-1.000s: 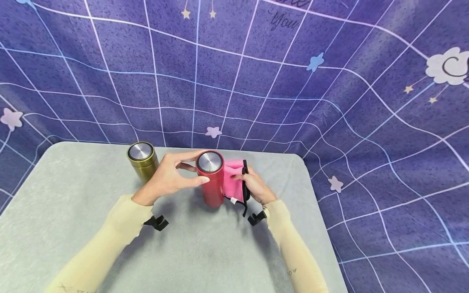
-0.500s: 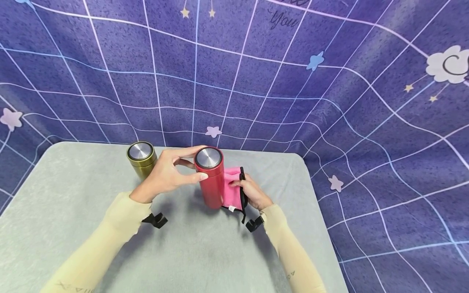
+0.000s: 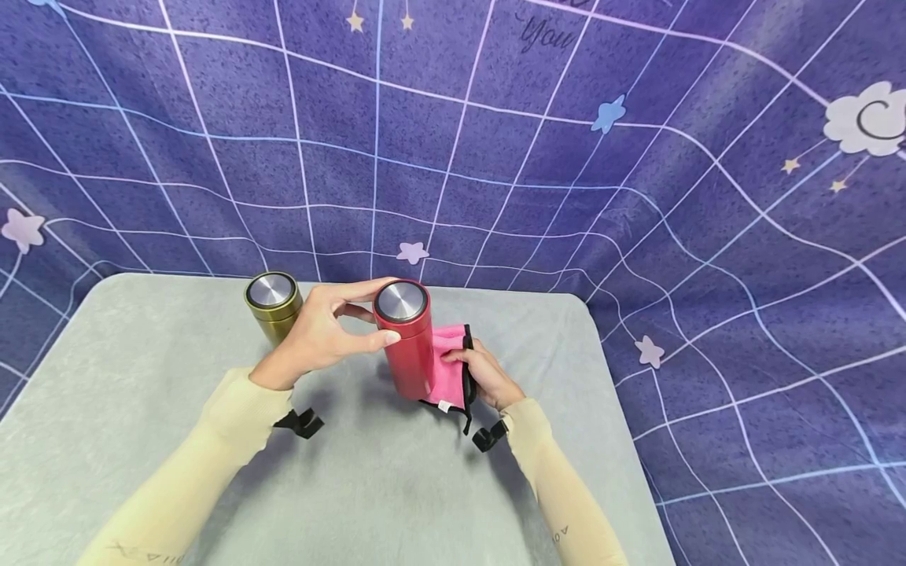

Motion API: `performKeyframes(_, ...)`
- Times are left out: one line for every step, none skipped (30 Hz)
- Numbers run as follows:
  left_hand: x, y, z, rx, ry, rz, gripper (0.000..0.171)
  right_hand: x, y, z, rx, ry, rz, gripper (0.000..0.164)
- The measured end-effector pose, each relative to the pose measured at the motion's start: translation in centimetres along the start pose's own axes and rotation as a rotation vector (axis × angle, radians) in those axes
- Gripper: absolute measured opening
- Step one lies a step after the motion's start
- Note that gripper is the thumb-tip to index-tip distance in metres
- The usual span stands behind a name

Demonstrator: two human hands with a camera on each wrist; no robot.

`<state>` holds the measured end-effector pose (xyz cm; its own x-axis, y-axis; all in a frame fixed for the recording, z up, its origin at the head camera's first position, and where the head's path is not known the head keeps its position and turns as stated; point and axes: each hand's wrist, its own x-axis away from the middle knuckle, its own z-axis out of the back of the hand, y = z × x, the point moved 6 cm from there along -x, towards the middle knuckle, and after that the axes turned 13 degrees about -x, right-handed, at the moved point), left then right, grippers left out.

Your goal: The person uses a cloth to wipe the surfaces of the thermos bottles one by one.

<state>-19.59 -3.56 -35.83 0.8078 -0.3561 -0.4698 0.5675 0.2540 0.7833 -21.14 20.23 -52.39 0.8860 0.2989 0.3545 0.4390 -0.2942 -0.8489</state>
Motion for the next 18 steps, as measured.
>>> performKeyframes(0.0,0.0,0.0,0.001,0.001,0.0,0.067,0.0,-0.1,-0.1,0.01,-0.009,0.009,0.032)
performKeyframes(0.0,0.0,-0.1,0.003,0.001,0.0,0.067,0.0,-0.2,-0.2,0.018,-0.014,0.014,0.031)
performKeyframes(0.0,0.0,-0.1,0.005,0.001,0.0,0.067,0.0,-0.3,-0.3,0.024,-0.02,0.019,0.029)
performKeyframes(0.0,-0.1,-0.1,0.006,0.001,0.001,0.067,0.0,-0.4,-0.4,0.029,-0.026,0.023,0.029)
performKeyframes(0.0,-0.1,-0.2,0.007,0.001,-0.001,0.067,0.1,-0.5,-0.5,0.034,-0.032,0.025,0.027)
performKeyframes(0.0,-0.1,-0.2,0.007,0.001,-0.002,0.067,0.1,-0.5,-0.6,0.037,-0.036,0.025,0.026)
performKeyframes(0.0,-0.1,-0.3,0.008,0.001,-0.003,0.067,0.1,-0.6,-0.6,0.04,-0.039,0.026,0.025)
performKeyframes(0.0,-0.2,-0.3,0.008,0.001,-0.004,0.067,0.1,-0.7,-0.7,0.046,-0.042,0.03,0.024)
performKeyframes(0.0,-0.2,-0.4,0.009,0.003,-0.004,0.067,0.2,-0.9,-0.8,0.053,-0.049,0.036,0.023)
performKeyframes(0.0,-0.2,-0.4,0.008,0.004,-0.004,0.067,0.2,-1.0,-0.9,0.061,-0.054,0.041,0.022)
performKeyframes(0.1,-0.3,-0.5,0.009,0.004,-0.004,0.067,0.3,-1.2,-1.0,0.068,-0.059,0.046,0.021)
performKeyframes(0.1,-0.3,-0.5,0.008,0.006,-0.004,0.067,0.4,-1.3,-1.1,0.072,-0.06,0.047,0.02)
performKeyframes(0.1,-0.3,-0.6,0.008,0.006,-0.002,0.067,0.5,-1.4,-1.3,0.076,-0.06,0.048,0.02)
performKeyframes(0.1,-0.4,-0.6,0.007,0.005,-0.002,0.066,0.6,-1.6,-1.4,0.079,-0.063,0.052,0.019)
performKeyframes(0.1,-0.4,-0.7,0.005,0.004,-0.002,0.066,0.6,-1.8,-1.5,0.078,-0.066,0.055,0.018)
performKeyframes(0.1,-0.4,-0.8,0.0,0.003,-0.004,0.066,0.7,-2.0,-1.7,0.079,-0.067,0.058,0.017)
performKeyframes(0.2,-0.4,-0.9,-0.007,0.002,-0.006,0.066,0.8,-2.2,-1.8,0.079,-0.07,0.062,0.018)
performKeyframes(0.2,-0.4,-1.0,-0.014,0.002,-0.009,0.066,0.9,-2.4,-2.0,0.077,-0.07,0.066,0.017)
